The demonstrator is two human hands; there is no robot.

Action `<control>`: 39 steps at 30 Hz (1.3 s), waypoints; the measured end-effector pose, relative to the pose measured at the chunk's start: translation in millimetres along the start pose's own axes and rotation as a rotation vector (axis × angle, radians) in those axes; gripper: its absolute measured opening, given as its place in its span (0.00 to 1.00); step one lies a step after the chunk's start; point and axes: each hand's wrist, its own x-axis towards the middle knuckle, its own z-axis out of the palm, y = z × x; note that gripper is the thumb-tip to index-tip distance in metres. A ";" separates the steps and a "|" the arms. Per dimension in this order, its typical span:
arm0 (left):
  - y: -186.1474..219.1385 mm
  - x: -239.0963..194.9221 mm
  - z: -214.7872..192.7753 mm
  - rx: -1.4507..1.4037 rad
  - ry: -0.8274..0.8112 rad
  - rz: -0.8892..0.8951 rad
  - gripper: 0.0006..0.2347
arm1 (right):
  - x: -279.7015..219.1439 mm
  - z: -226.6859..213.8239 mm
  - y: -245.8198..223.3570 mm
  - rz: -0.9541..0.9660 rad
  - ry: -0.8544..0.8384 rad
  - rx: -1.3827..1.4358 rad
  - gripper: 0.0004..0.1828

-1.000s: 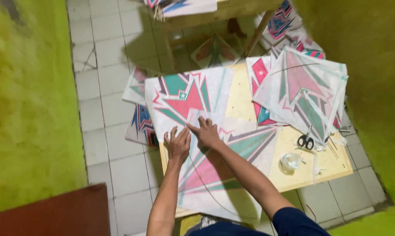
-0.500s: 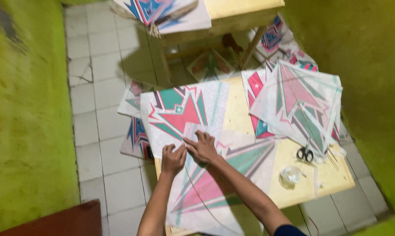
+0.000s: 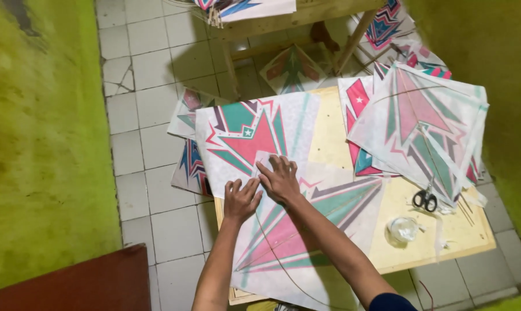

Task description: Smoothing the paper surface of a kite over its frame using hands to ensure it is flat and wrinkle-free.

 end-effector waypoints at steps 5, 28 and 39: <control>5.8 7.1 -12.0 0.048 0.023 -0.041 0.15 | -1.6 3.8 0.2 -0.020 0.003 -0.008 0.26; 3.0 -4.1 3.9 0.054 -0.054 -0.125 0.14 | -3.8 -0.3 -5.7 0.009 0.118 0.012 0.20; 4.5 -4.3 6.2 0.104 -0.043 -0.115 0.14 | -3.2 -1.2 -6.9 0.051 0.089 -0.006 0.25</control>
